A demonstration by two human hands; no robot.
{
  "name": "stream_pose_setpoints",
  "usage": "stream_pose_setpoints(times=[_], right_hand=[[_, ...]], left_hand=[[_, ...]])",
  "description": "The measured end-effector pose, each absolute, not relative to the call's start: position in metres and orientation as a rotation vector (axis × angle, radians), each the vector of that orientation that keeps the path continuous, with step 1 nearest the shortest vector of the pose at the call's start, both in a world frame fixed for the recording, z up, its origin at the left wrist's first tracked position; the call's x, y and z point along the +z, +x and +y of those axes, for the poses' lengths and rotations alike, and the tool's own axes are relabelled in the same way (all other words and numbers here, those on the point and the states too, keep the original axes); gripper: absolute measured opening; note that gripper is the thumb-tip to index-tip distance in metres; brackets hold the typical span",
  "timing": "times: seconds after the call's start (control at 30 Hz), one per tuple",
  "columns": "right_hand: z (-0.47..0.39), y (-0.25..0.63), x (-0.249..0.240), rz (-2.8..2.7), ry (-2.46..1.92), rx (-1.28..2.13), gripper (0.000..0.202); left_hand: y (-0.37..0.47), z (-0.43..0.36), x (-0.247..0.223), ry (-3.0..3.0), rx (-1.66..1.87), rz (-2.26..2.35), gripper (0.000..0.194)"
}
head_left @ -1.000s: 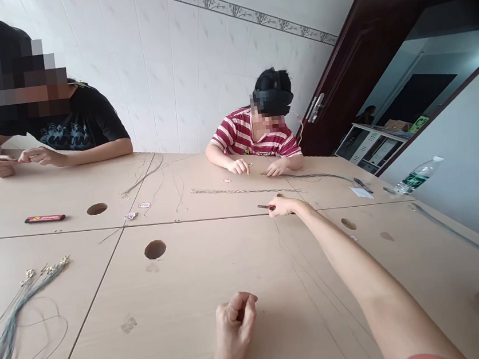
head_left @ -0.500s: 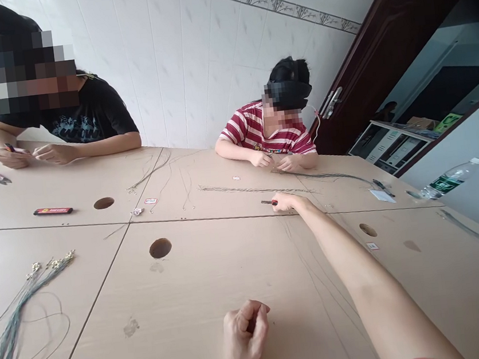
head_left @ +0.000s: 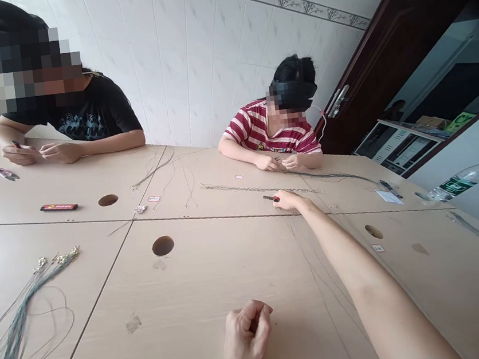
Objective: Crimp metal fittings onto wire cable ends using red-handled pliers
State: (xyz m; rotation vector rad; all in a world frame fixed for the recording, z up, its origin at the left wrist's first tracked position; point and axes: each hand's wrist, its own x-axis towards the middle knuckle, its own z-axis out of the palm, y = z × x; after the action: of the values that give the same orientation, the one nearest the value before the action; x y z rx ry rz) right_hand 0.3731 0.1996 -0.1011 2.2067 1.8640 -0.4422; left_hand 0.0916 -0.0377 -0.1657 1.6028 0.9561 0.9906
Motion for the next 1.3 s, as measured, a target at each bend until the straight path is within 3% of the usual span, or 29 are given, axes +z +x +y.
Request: stream_pose_setpoints(times=[0.4,0.57,0.73,0.83,0.9,1.1,1.3], right_hand=[[0.182,0.348,-0.077,1.977,2.931,-0.699,0.028],[0.163,0.295,-0.049,2.32,3.164,-1.339,0.028],[0.119,0.237,-0.039,2.473,2.72,-2.565,0.033],[0.096,0.21,-0.058,2.165,2.31,-3.189,0.03],[0.087,0.196,-0.077,1.891,2.069,-3.461,0.025],[0.07,0.161,-0.13,1.283,1.418,-3.836,0.016],[0.055,0.15,-0.161,0.993,1.073,-3.979,0.015]], left_hand=[[0.091,-0.039,-0.163,1.57,0.953,0.971,0.026],[0.095,-0.042,-0.16,1.55,0.906,1.043,0.029],[0.062,-0.038,-0.141,1.542,0.767,1.085,0.029],[-0.006,-0.02,-0.124,1.61,0.731,1.196,0.024],[-0.068,0.002,-0.112,1.73,0.692,1.53,0.022],[-0.237,0.06,-0.083,1.502,0.617,2.273,0.012],[-0.269,0.088,-0.093,1.277,0.465,2.326,0.027]])
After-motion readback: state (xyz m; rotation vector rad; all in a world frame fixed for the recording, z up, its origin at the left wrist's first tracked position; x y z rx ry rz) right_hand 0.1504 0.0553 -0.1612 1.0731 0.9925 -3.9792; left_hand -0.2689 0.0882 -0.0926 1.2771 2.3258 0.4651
